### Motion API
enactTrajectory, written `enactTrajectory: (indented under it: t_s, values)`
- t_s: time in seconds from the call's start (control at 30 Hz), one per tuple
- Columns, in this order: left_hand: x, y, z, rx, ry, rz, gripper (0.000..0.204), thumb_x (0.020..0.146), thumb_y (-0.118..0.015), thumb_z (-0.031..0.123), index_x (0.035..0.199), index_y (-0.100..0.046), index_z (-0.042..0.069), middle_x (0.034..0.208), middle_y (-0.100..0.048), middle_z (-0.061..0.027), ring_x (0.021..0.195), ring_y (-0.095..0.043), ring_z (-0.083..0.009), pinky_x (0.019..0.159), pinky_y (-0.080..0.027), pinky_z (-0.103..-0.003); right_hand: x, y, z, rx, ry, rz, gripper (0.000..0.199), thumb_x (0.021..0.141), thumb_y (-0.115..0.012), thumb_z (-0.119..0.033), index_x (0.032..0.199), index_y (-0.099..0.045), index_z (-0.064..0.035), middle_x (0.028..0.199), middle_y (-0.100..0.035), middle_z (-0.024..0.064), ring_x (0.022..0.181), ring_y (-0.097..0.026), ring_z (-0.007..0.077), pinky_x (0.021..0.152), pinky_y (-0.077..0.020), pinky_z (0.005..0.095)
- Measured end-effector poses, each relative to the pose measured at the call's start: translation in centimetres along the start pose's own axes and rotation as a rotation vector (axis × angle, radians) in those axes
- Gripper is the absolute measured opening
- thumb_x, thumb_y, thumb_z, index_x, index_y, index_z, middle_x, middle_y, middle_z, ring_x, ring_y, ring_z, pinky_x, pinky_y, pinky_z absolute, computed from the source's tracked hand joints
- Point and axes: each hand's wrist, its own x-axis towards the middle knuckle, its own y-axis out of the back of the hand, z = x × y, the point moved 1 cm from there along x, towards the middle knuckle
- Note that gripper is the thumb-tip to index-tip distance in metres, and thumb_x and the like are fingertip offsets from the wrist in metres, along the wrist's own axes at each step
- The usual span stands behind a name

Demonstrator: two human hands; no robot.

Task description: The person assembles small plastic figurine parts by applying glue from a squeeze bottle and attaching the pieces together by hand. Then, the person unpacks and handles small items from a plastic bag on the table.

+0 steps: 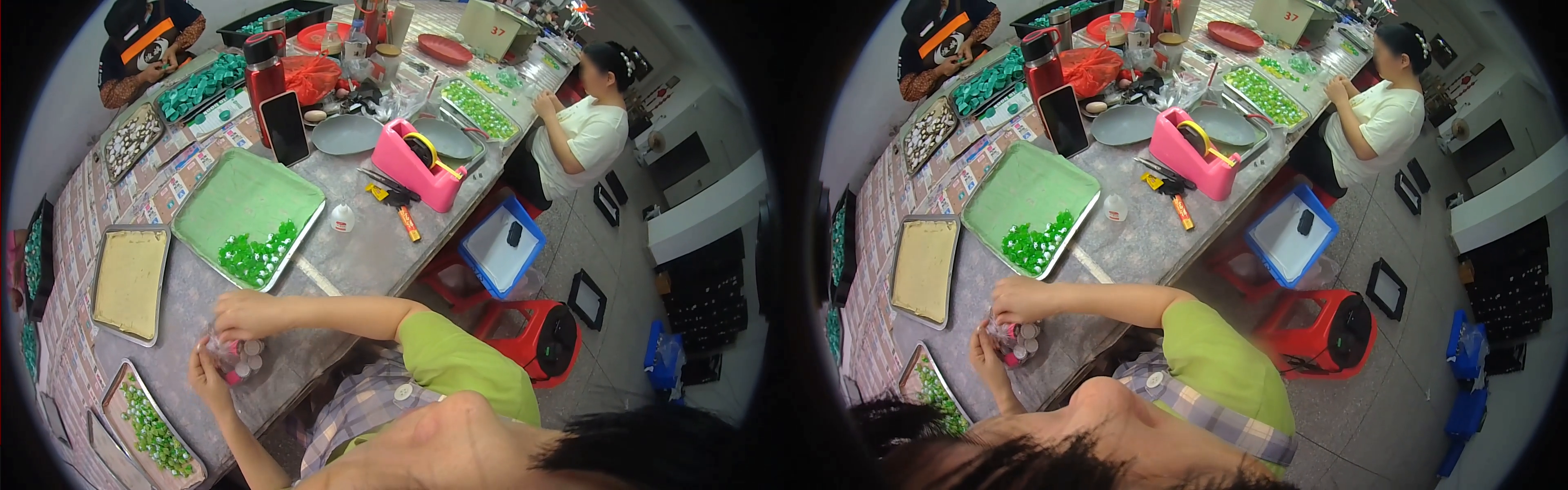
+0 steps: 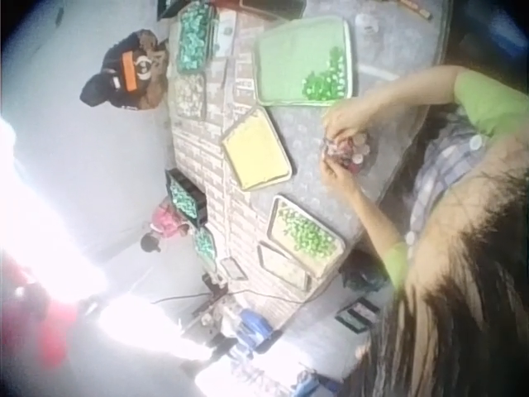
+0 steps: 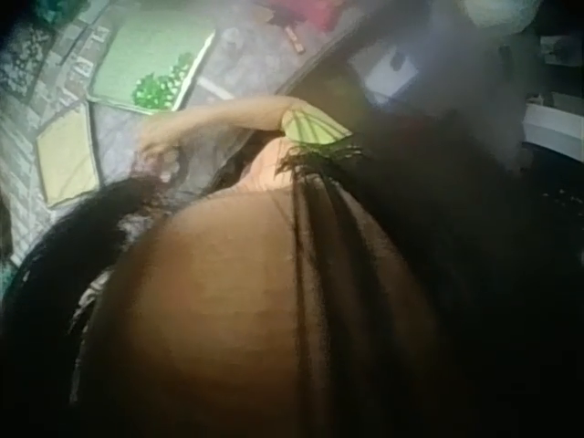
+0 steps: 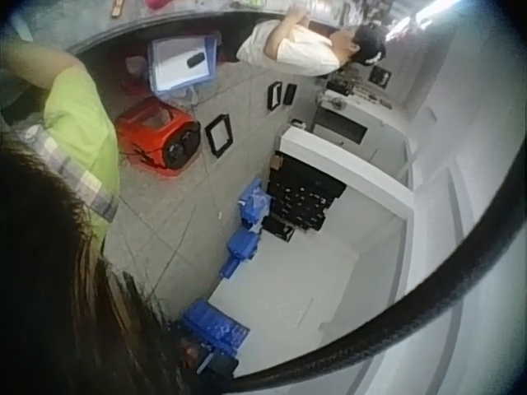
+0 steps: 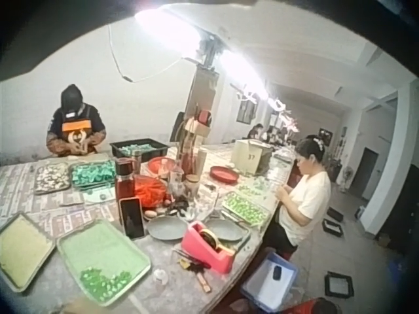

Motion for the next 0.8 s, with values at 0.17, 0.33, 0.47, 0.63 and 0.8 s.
enactTrajectory:
  t_s: [0.17,0.33,0.47,0.63,0.8]
  values:
    - [0.6,-0.8,-0.4,0.338,-0.223,-0.144,0.016,0.084,-0.041,0.006,0.085,-0.053,-0.005,0.075,-0.053,-0.0035,0.064,-0.046,-0.0083,0.054,-0.036,-0.021,2.7,-0.9,-2.0,-0.037,0.228,0.148,0.018,0.065,-0.060,-0.024,0.063,-0.058,-0.0063,0.079,-0.052,0.0075,0.083,-0.046,0.0252,0.071,-0.0375,0.0341]
    - [-0.5,-0.5,1.1,0.165,-0.084,-0.144,0.018,0.085,-0.040,0.010,0.082,-0.052,-0.003,0.075,-0.054,-0.0031,0.067,-0.048,-0.0084,0.057,-0.039,-0.022,3.3,-1.2,-3.3,0.002,0.197,0.019,0.017,0.068,-0.058,-0.022,0.068,-0.058,-0.0060,0.083,-0.053,0.0078,0.086,-0.047,0.0237,0.075,-0.0366,0.0354]
    - [0.2,0.6,0.9,0.105,0.091,-0.158,0.022,0.085,-0.045,0.016,0.088,-0.054,-0.003,0.070,-0.051,0.0005,0.062,-0.044,-0.0065,0.053,-0.037,-0.021,3.0,-1.1,-1.9,0.186,0.029,-0.038,0.020,0.069,-0.056,-0.020,0.084,-0.057,-0.0064,0.082,-0.055,0.0077,0.079,-0.051,0.0250,0.072,-0.0399,0.0353]
    - [1.0,0.6,0.3,0.127,0.056,-0.185,0.023,0.086,-0.044,0.018,0.096,-0.055,0.001,0.067,-0.051,0.0013,0.059,-0.043,-0.0057,0.052,-0.035,-0.020,2.0,-0.6,-1.4,-0.216,0.258,0.111,0.018,0.065,-0.053,-0.011,0.082,-0.057,-0.0070,0.076,-0.056,0.0059,0.073,-0.054,0.0231,0.066,-0.0421,0.0335]
    - [0.3,0.6,2.2,0.154,0.051,-0.233,0.023,0.085,-0.045,0.018,0.095,-0.055,0.000,0.069,-0.052,-0.0008,0.064,-0.044,-0.0079,0.056,-0.037,-0.023,2.1,-1.1,-1.3,-0.311,0.272,0.071,0.017,0.065,-0.051,-0.011,0.081,-0.058,-0.0078,0.075,-0.056,0.0047,0.071,-0.053,0.0210,0.064,-0.0412,0.0316]
